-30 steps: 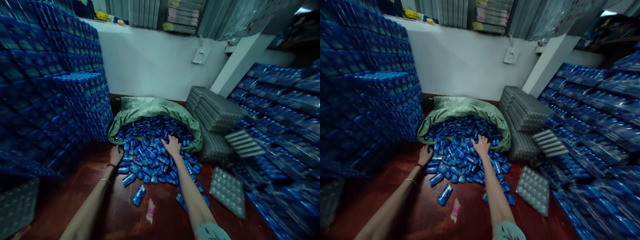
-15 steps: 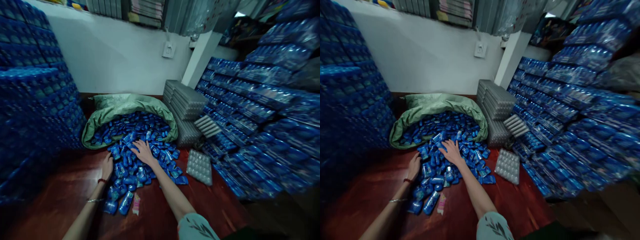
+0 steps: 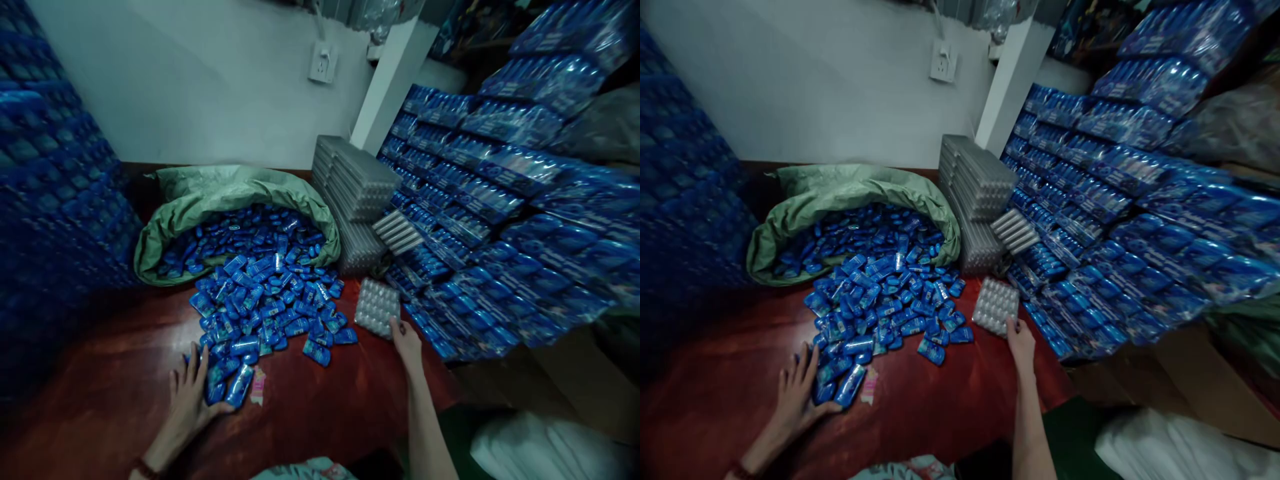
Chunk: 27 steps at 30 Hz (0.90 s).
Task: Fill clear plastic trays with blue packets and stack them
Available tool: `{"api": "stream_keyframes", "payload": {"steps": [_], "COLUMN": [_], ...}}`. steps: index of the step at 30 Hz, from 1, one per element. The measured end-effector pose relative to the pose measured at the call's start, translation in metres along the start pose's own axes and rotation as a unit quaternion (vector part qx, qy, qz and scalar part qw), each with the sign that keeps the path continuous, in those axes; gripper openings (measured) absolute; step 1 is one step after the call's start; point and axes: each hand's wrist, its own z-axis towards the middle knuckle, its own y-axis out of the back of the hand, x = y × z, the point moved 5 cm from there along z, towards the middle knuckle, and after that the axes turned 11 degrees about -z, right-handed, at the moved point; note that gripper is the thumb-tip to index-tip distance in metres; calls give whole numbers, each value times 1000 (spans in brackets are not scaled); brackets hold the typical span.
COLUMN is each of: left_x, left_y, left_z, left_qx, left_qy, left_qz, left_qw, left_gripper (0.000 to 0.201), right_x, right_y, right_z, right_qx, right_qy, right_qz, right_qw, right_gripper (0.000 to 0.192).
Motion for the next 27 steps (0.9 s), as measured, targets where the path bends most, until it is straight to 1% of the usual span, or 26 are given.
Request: {"api": "stream_keyframes", "payload": {"steps": [2,4,7,9,10,12,14,16,18,19,20,21,22,23,25,27], "left_x": [-15,-33,-56,-64,-66,-67,-68,-70,-76,-80,-85,-93,-102,-115,-148,-184], "left_y": [-8,-11,-7,-2,0,6,16,31,44,46,44,39,29,18,-9,-33], "left_z": [10,24,40,46,47,48,44,34,22,17,13,10,8,6,6,7], "left_qx": [-11,-19,-59,-81,-82,-68,-72,-114,-158,-162,-149,-119,-73,-17,98,199], "left_qy": [6,14,12,12,14,13,2,-9,-24,-24,-16,1,23,47,80,109], "left_qz": [11,11,14,17,15,2,-23,-73,-163,-224,-292,-363,-432,-494,-595,-677], "left_qw": [1000,1000,998,996,996,998,997,991,974,961,944,924,899,868,794,700], "left_gripper": [127,125,112,108,109,111,107,92,75,68,62,57,53,50,51,58], "right_x": [8,21,35,38,37,34,28,22,19,17,17,17,17,18,21,31], "right_y": [-10,-19,-26,-25,-24,-19,-14,-11,-11,-12,-12,-11,-10,-7,3,15], "right_z": [4,7,7,5,4,3,3,5,6,5,3,0,-5,-11,-29,-54], "right_qx": [11,14,8,-5,-11,-23,-29,-22,-6,3,12,20,27,33,45,56], "right_qy": [20,35,46,48,48,44,35,22,9,5,3,3,4,7,22,66], "right_qz": [14,28,41,48,54,69,92,123,160,178,196,213,227,238,262,281], "right_qw": [1000,999,998,998,997,996,995,992,987,984,980,977,974,971,964,956], "right_gripper": [46,43,39,39,40,42,46,50,54,56,57,59,60,61,63,62]}}
